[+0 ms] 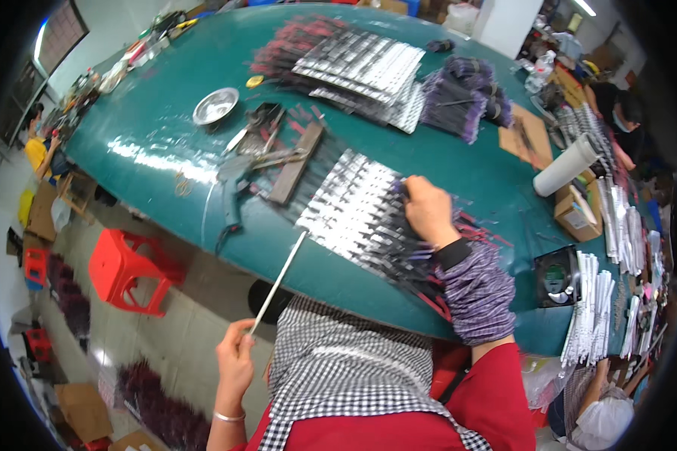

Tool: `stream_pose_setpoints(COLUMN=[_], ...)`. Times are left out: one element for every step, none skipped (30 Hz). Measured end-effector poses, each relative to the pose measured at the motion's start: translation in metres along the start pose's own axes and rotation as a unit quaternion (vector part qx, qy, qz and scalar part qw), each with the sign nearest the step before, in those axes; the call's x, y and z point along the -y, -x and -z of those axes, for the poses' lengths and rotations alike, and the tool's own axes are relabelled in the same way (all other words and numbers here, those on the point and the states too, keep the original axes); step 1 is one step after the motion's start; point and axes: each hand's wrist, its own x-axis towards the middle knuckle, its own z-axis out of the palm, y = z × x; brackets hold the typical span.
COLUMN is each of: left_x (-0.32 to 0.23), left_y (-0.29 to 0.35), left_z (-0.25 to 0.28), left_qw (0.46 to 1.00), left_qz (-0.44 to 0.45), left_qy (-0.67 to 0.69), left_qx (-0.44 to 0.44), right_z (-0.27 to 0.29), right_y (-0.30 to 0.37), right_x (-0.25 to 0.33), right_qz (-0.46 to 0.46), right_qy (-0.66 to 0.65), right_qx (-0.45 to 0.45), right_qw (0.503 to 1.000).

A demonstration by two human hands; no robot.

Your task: The person aligns wires on circuit boards using a stick and by hand, organizes wire bundles on the table, and applies a handheld soldering tool to the wire connections.

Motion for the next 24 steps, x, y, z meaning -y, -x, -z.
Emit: stream_pose_setpoints(left_x=[0.003, 0.003, 0.002, -0.001, -0.004, -0.008, -0.012, -0.018, -0.025, -0.029, -0.030, -0.029, -0.029, -0.031, -0.032, -0.033, -0.031, -0.029, -0.028, -0.025, -0.024, -0.022, -0.021, -0.020], left_y=[0.000, 0.001, 0.003, 0.004, 0.005, 0.004, 0.002, 0.005, 0.009, 0.011, 0.010, 0.009, 0.009, 0.009, 0.010, 0.011, 0.012, 0.015, 0.017, 0.017, 0.017, 0.018, 0.017, 0.015], left_z=[0.000, -0.001, 0.003, 0.006, 0.007, 0.007, 0.007, 0.009, 0.009, 0.007, 0.002, -0.004, -0.007, -0.009, -0.010, -0.010, -0.009, -0.006, -0.004, -0.003, -0.002, -0.002, -0.004, -0.008], left_qw=[1.000, 0.999, 1.000, 1.000, 1.000, 1.000, 0.999, 0.999, 0.997, 0.993, 0.993, 0.978, 0.950, 0.950, 0.955, 0.960, 0.959, 0.967, 0.973, 0.973, 0.977, 0.981, 0.981, 0.986], left_qz=[-0.005, -0.017, -0.013, -0.007, -0.016, -0.006, 0.004, -0.002, -0.011, -0.020, -0.023, -0.122, -0.217, -0.218, -0.208, -0.198, -0.199, -0.170, -0.140, -0.137, -0.123, -0.105, -0.095, -0.082], left_qy=[0.017, 0.039, 0.022, 0.004, 0.009, -0.012, -0.033, -0.030, -0.072, -0.114, -0.113, -0.161, -0.206, -0.207, -0.197, -0.188, -0.189, -0.176, -0.164, -0.168, -0.157, -0.147, -0.154, -0.132], left_qx=[-0.006, -0.015, -0.013, -0.012, -0.008, -0.008, -0.010, -0.008, -0.013, -0.019, -0.019, -0.052, -0.085, -0.087, -0.077, -0.067, -0.068, -0.076, -0.084, -0.084, -0.079, -0.073, -0.073, -0.065], right_z=[-0.002, -0.006, -0.008, -0.012, -0.011, -0.010, -0.008, -0.006, -0.006, -0.005, -0.005, -0.004, -0.004, -0.003, -0.003, -0.004, -0.004, -0.004, -0.005, -0.007, -0.010, -0.011, -0.011, -0.011], right_y=[0.002, 0.002, 0.003, 0.004, 0.005, 0.005, 0.005, 0.007, 0.006, 0.006, 0.005, 0.005, 0.006, 0.005, 0.005, 0.006, 0.007, 0.008, 0.008, 0.008, 0.008, 0.007, 0.006, 0.008], right_x=[0.001, 0.001, 0.002, 0.002, 0.003, 0.004, 0.003, 0.004, 0.006, 0.006, 0.006, 0.005, 0.006, 0.005, 0.004, 0.005, 0.005, 0.006, 0.006, 0.006, 0.005, 0.004, 0.001, 0.001], right_qz=[-0.001, 0.001, 0.003, 0.015, 0.012, 0.008, 0.014, 0.019, 0.014, 0.014, 0.013, 0.012, 0.013, 0.010, 0.007, 0.008, 0.008, 0.008, 0.007, 0.006, 0.004, 0.003, 0.009, 0.015], right_qy=[-0.013, -0.029, -0.031, -0.026, -0.015, -0.005, -0.003, -0.004, 0.001, 0.003, 0.003, 0.001, 0.001, 0.002, 0.004, 0.002, -0.002, -0.006, -0.010, -0.007, -0.005, -0.012, -0.008, -0.006], right_qx=[-0.002, -0.010, -0.009, -0.018, -0.012, -0.006, -0.009, -0.009, -0.003, -0.007, -0.005, -0.004, -0.004, -0.004, -0.003, -0.003, -0.002, -0.001, 0.000, 0.000, 0.003, 0.008, -0.006, -0.016], right_qw=[1.000, 1.000, 0.999, 0.999, 1.000, 1.000, 1.000, 1.000, 1.000, 1.000, 1.000, 1.000, 1.000, 1.000, 1.000, 1.000, 1.000, 1.000, 1.000, 1.000, 1.000, 1.000, 1.000, 1.000])
